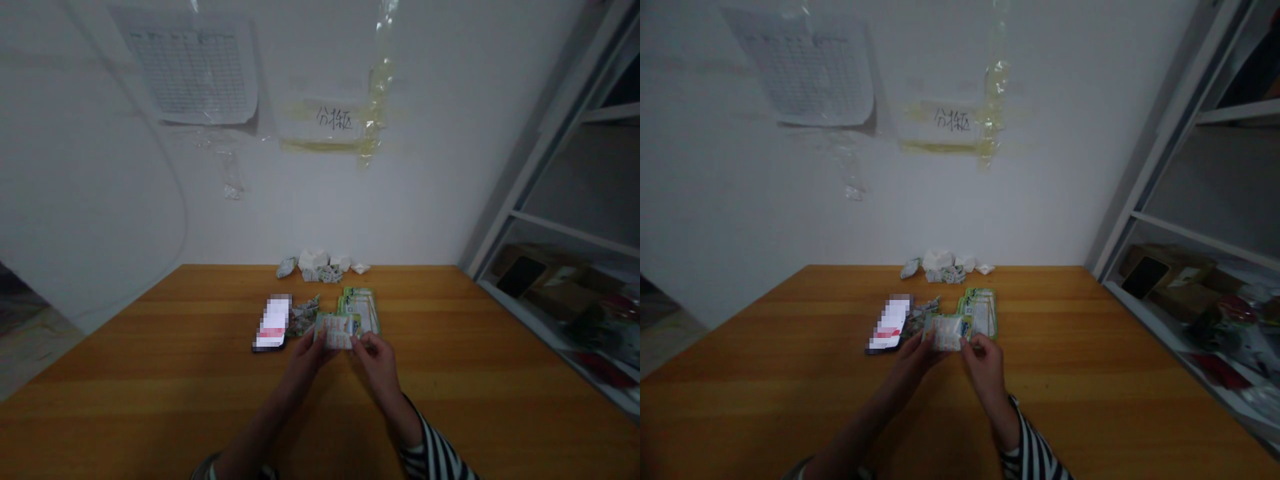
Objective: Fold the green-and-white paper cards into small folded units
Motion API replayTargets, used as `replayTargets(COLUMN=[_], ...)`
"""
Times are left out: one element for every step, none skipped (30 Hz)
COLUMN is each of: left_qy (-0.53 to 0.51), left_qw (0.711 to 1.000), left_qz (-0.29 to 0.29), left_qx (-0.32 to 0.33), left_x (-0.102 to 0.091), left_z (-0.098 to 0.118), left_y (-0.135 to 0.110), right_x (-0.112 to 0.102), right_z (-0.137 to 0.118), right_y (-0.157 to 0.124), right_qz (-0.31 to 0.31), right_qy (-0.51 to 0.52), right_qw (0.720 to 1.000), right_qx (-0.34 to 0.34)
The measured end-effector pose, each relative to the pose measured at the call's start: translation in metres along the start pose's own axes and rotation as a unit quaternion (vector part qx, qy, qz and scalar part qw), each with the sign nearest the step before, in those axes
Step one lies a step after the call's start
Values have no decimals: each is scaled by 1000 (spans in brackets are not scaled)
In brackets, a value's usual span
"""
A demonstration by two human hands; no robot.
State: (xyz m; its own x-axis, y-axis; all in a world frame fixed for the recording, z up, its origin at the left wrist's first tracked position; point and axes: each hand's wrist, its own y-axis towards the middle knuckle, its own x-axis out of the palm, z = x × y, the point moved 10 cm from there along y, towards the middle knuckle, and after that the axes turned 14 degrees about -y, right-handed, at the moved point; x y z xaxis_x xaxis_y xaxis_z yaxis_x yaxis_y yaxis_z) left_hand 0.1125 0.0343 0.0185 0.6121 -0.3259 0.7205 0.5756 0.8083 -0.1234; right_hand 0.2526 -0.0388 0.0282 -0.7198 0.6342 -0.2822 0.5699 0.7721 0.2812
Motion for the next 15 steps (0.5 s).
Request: replayTargets(left_qy=[4,9,15,21,26,29,31,33,34,36,37,37,37,35,34], left_qw=[1000,1000,1000,1000,1000,1000,999,999,999,999,999,999,999,999,999], left_qz=[1,-1,-5,-7,-7,-7,-6,-3,-2,-2,-1,-1,-1,1,3], left_qx=[-1,-1,-1,-1,0,3,4,4,5,4,3,2,0,0,1], left_x=[1,2,4,5,5,5,5,4,4,3,3,2,2,1,0], left_z=[1,1,2,2,3,3,3,3,3,3,2,1,0,0,0], left_y=[-1,-1,-2,-3,-3,-4,-4,-4,-4,-4,-3,-3,-2,-1,-1], right_x=[0,0,0,0,1,1,1,2,2,2,2,2,2,2,2], right_z=[-1,-1,0,0,1,3,4,6,7,8,8,8,7,7,6], right_y=[-1,-1,-1,-1,-1,-1,-1,-1,-1,-1,-1,-1,-2,-2,-2], right_qz=[1,1,2,3,4,5,6,6,6,7,8,9,10,10,9], right_qy=[2,3,5,7,8,9,9,9,9,9,9,7,6,5,4], right_qw=[1000,1000,1000,1000,1000,1000,1000,1000,1000,1000,1000,1000,1000,1000,1000], right_qx=[-1,-1,-1,-1,-1,1,2,3,4,5,4,3,2,1,0])
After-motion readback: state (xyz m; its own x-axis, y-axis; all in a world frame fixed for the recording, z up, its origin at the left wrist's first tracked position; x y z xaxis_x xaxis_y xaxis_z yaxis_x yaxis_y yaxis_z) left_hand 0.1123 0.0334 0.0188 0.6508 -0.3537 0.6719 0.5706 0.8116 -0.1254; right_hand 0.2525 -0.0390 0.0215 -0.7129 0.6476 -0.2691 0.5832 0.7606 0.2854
